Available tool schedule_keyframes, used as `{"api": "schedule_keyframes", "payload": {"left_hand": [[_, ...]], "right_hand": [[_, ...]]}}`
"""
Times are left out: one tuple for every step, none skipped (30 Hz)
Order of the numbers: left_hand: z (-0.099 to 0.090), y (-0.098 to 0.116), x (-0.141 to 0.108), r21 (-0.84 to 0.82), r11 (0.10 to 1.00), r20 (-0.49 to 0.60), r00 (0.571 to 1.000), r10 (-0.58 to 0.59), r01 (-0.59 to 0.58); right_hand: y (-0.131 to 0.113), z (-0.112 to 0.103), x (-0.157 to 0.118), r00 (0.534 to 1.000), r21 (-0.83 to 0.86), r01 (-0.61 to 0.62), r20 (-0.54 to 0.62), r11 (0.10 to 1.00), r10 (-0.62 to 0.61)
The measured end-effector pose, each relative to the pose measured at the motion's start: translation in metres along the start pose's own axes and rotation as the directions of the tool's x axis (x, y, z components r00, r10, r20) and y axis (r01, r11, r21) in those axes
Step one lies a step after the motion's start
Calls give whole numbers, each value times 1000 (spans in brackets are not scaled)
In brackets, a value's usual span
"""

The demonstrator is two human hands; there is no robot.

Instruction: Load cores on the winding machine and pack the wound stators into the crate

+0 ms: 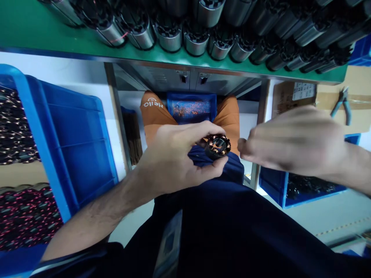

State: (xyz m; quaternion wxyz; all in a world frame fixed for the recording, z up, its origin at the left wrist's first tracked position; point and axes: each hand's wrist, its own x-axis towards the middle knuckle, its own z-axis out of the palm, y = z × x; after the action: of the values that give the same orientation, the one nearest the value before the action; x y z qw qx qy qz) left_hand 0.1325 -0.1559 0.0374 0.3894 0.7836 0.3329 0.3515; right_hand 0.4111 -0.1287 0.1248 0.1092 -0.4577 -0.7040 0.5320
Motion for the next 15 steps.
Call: {"api": "schedule_keyframes", "payload": {"left_hand": [[-1, -1, -2, -12, 1000, -9, 1000, 16, -16], [-1, -2, -3, 10, 999, -36, 998, 42, -42], [-2, -1, -4, 39, 997, -68, 995, 70, -67], [-2, 0, -4, 60, 995, -99, 991, 89, -84], [-2, 1, -3, 67, 994, -132, 987, 92, -84], [-2, 3, -1, 59, 996, -157, 984, 81, -73], [-1, 5, 2, 39, 997, -158, 985, 67, -61], [-1, 6, 5, 12, 999, -136, 989, 54, -53], [0, 7, 8, -10, 998, -97, 994, 54, -55], [0, 8, 11, -17, 997, -50, 996, 73, -73], [1, 7, 13, 0, 995, -16, 995, 98, -98], [1, 7, 13, 42, 990, -8, 991, 135, -134], [0, 6, 12, 105, 984, -24, 989, 147, -143], [0, 5, 11, 158, 979, -50, 990, 135, -126], [0, 4, 9, 180, 980, -69, 993, 100, -87]], "right_hand": [[3, -5, 1, 1000, 31, 12, 0, 999, -12], [7, -10, 2, 1000, 85, 5, 4, 996, -6], [13, -14, 3, 1000, 161, -26, 20, 987, 23], [20, -16, 5, 996, 252, -85, 51, 964, 75], [27, -16, 6, 985, 338, -159, 111, 927, 129], [33, -14, 8, 964, 403, -241, 205, 883, 169], [37, -11, 9, 931, 449, -322, 311, 834, 192], [40, -6, 11, 889, 477, -399, 409, 783, 205], [40, -2, 12, 853, 493, -456, 481, 741, 204], [38, 2, 13, 833, 501, -481, 518, 719, 196], [34, 6, 14, 836, 502, -473, 515, 724, 189], [29, 7, 15, 870, 492, -424, 455, 761, 191], [22, 8, 15, 917, 469, -347, 350, 812, 189], [16, 7, 15, 957, 428, -263, 233, 865, 175], [9, 5, 15, 981, 393, -191, 106, 900, 162]]}}
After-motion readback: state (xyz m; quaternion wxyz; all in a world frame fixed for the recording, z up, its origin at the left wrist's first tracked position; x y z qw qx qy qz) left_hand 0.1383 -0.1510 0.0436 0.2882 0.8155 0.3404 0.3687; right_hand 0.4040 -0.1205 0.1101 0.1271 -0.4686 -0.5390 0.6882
